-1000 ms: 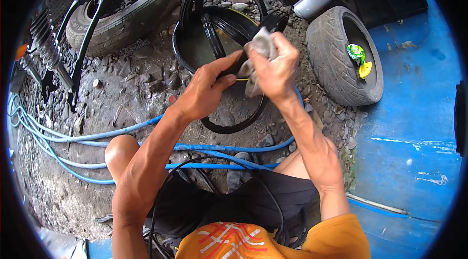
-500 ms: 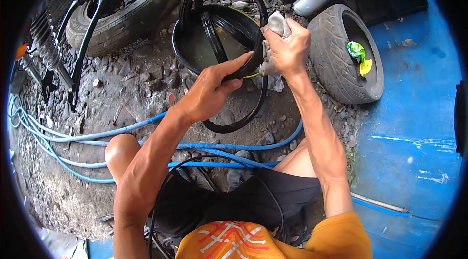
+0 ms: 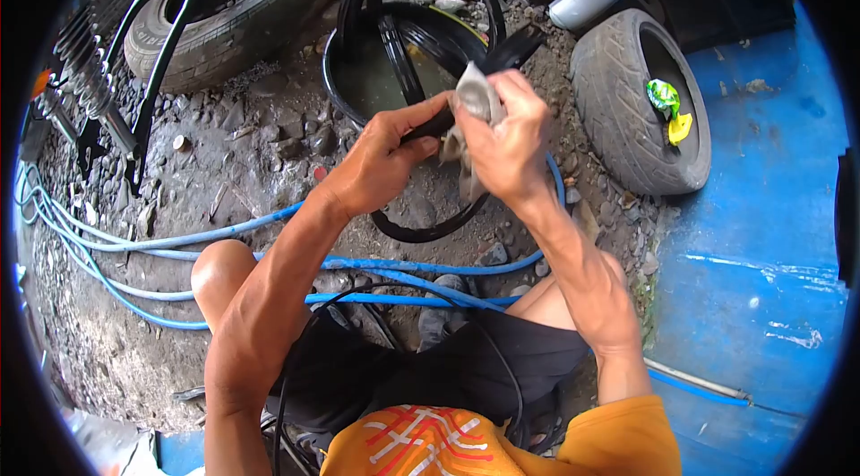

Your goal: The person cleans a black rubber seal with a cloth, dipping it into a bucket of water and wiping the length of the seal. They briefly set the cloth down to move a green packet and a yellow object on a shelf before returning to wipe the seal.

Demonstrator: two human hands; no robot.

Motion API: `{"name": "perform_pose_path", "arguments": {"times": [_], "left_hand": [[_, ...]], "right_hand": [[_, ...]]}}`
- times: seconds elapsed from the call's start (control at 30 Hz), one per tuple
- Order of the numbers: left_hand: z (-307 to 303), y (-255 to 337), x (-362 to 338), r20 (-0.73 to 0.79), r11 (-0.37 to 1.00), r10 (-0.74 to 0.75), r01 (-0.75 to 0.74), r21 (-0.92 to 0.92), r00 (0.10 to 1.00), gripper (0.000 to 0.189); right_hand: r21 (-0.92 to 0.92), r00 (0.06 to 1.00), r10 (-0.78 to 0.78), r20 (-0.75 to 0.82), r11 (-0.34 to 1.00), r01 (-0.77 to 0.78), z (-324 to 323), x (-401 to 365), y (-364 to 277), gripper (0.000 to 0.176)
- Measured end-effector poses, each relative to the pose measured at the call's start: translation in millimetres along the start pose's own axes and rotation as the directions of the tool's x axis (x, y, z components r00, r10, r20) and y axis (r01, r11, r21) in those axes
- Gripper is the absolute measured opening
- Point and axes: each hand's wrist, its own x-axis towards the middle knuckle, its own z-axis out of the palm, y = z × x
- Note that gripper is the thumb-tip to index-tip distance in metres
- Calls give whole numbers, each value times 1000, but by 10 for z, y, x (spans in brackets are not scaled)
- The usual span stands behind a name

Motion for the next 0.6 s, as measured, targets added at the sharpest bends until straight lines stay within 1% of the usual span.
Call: {"name": "perform_pose_path", "arguments": {"times": [0.07,0.1,0.17,0.2,0.23,0.3,0.33,0.37,0.43,0.47,0.5,0.57,0.6], "left_hand": [[22,115,-24,52,999,-21,20,25,998,61],[24,182,-5,71,999,-18,15,41,997,61],[42,196,19,63,998,3,-7,67,998,60],[35,191,29,52,998,20,-24,65,998,59],[25,170,24,38,997,34,-37,62,999,59],[-13,74,-1,8,1000,1,-2,14,1000,59],[-29,68,-7,2,1000,-17,17,-9,1000,59],[-40,70,-18,17,999,-32,32,21,999,59],[-20,115,-15,66,995,-59,54,79,996,58],[10,129,3,85,996,-34,27,82,996,58],[42,145,0,97,996,-8,0,85,995,58],[27,161,14,91,995,26,-34,96,996,57],[-1,153,16,72,994,32,-39,101,997,58]], "right_hand": [[-145,991,-127,-49,982,118,-45,144,184,20],[-207,992,-43,-122,978,17,-63,273,281,20],[-57,981,147,-125,986,-155,-110,459,453,19],[-52,981,185,-65,981,-189,-140,436,482,18],[-74,989,142,-49,987,-146,-122,376,409,18],[-115,998,66,-12,991,-67,-63,158,177,17],[-23,999,28,36,999,-27,-40,49,48,18],[38,1000,3,-4,999,-3,21,6,40,18],[-145,1000,-24,-20,989,21,-56,162,228,18],[-213,996,57,-71,974,-71,-92,279,340,19],[-184,990,84,-110,977,-103,-114,385,471,19],[-155,983,169,-74,971,-179,-151,435,467,19],[-153,988,149,-45,976,-154,-132,360,441,19]]}}
